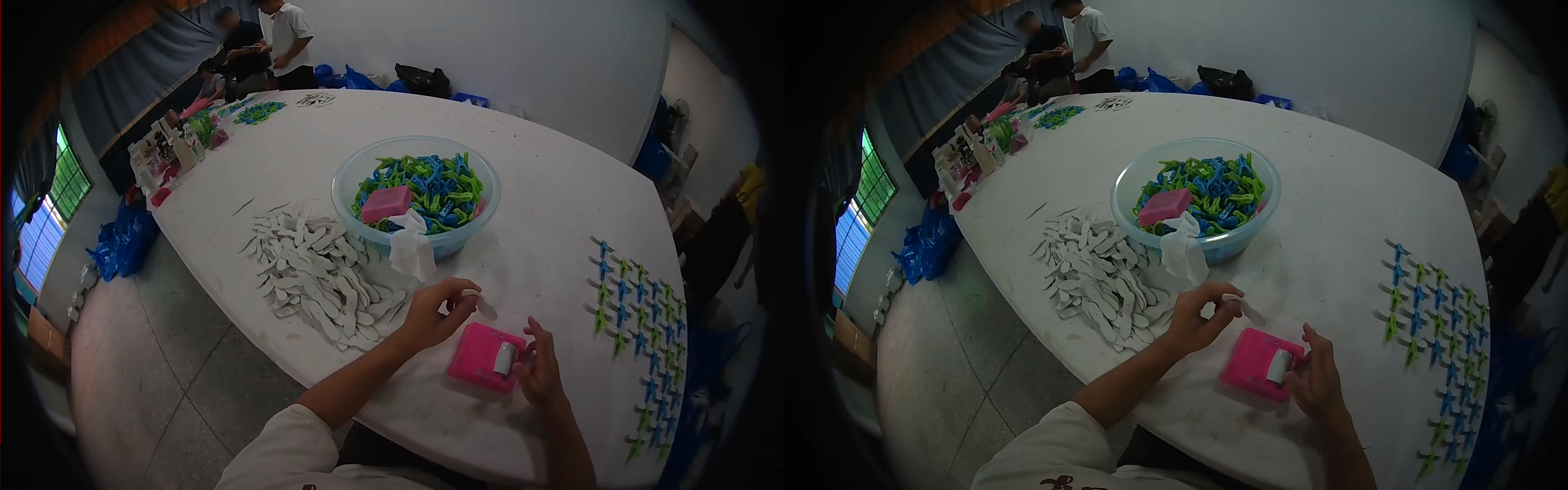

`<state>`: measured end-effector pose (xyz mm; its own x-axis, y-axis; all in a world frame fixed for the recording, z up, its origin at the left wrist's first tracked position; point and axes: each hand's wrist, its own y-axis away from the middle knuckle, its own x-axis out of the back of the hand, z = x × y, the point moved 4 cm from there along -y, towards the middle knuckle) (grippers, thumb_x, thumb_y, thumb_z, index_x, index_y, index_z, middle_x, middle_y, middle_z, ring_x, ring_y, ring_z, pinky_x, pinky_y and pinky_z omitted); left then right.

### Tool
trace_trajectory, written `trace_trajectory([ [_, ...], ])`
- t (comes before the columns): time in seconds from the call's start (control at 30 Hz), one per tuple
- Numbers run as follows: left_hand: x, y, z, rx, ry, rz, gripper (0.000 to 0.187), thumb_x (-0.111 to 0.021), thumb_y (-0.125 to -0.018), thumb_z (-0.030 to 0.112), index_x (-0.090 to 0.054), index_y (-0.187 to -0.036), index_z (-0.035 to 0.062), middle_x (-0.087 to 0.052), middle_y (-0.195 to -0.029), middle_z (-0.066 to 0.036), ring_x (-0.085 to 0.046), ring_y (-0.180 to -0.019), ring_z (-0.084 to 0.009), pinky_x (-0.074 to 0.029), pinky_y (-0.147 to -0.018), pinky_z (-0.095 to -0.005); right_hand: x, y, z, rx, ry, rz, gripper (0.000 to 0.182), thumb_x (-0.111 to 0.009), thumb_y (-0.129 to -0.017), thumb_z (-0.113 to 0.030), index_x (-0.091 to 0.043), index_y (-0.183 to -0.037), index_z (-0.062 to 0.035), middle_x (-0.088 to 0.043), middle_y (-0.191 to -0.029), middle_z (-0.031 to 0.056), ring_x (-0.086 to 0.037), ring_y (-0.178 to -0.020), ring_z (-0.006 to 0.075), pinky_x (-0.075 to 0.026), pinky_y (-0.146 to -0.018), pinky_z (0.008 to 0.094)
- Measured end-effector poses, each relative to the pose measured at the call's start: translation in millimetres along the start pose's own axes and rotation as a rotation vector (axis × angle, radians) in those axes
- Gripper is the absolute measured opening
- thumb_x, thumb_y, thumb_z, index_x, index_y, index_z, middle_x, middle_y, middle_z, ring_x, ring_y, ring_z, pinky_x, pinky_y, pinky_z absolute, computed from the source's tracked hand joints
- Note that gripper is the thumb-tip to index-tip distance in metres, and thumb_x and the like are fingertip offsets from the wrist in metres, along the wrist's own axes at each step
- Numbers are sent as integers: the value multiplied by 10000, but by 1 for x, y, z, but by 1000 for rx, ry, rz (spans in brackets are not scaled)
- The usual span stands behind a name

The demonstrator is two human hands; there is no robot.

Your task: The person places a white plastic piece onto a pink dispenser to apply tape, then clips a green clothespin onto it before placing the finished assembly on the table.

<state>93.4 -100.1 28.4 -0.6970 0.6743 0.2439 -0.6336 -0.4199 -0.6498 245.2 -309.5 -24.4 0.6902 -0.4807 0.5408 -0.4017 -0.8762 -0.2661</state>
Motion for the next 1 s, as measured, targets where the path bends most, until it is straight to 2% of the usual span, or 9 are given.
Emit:
trace_trajectory([
  [0.03,0,0,0,-4,-1,3,176,-644,-929,43,-621,-1104,32,-732,-794,-77,-679,-670,-123,-511,-627,-257,1,0,-1,-1,-1,0,848,-664,-829,-313,-298,-1519,15,-469,-1295,213,-558,-995,261,-503,-857,367],
  [0.1,1,-1,1,-8,-3,7,176,-644,-930,42,-622,-1104,31,-731,-791,-77,-680,-669,-124,-511,-626,-257,2,0,-1,21,52,-63,1002,-777,-773,-470,-305,-1512,14,-464,-1336,230,-538,-1137,336,-480,-949,419],
  [0.13,1,-1,1,-9,-4,6,178,-646,-929,42,-622,-1105,30,-730,-790,-76,-681,-673,-124,-512,-627,-257,4,0,-2,21,51,-64,1002,-777,-773,-470,-305,-1512,14,-464,-1336,230,-538,-1137,336,-480,-949,419],
  [0.2,1,-1,1,-10,-4,5,179,-648,-928,42,-622,-1105,29,-730,-788,-75,-683,-676,-124,-512,-627,-257,4,1,-7,72,203,-174,1196,-876,-627,-576,-315,-1504,12,-453,-1367,226,-484,-1227,381,-438,-1023,459],
  [0.23,0,-1,0,-8,-1,4,178,-652,-927,45,-626,-1102,29,-729,-789,-73,-679,-671,-121,-509,-624,-256,6,1,-9,73,203,-174,1196,-876,-627,-576,-315,-1504,12,-453,-1367,226,-484,-1227,381,-438,-1023,459],
  [0.3,0,-1,0,-6,0,5,176,-656,-925,48,-630,-1098,29,-729,-791,-70,-674,-666,-118,-507,-621,-255,5,2,-18,208,306,-209,1286,-928,-519,-575,-324,-1501,-5,-445,-1391,214,-468,-1235,387,-416,-1053,472],
  [0.6,-1,-1,1,-17,-9,-4,172,-663,-922,54,-645,-1093,33,-731,-797,-63,-654,-644,-105,-497,-608,-247,-1,2,-16,147,331,-171,1107,-933,-529,-336,-408,-1469,-80,-454,-1381,202,-463,-1239,391,-447,-1040,470],
  [1.0,-2,-1,2,-37,-3,-6,168,-666,-917,45,-648,-1084,40,-728,-796,-68,-671,-649,-110,-494,-594,-252,-2,3,-12,163,300,-137,1090,-938,-529,-328,-427,-1459,-81,-472,-1365,199,-464,-1245,373,-462,-1032,458],
])
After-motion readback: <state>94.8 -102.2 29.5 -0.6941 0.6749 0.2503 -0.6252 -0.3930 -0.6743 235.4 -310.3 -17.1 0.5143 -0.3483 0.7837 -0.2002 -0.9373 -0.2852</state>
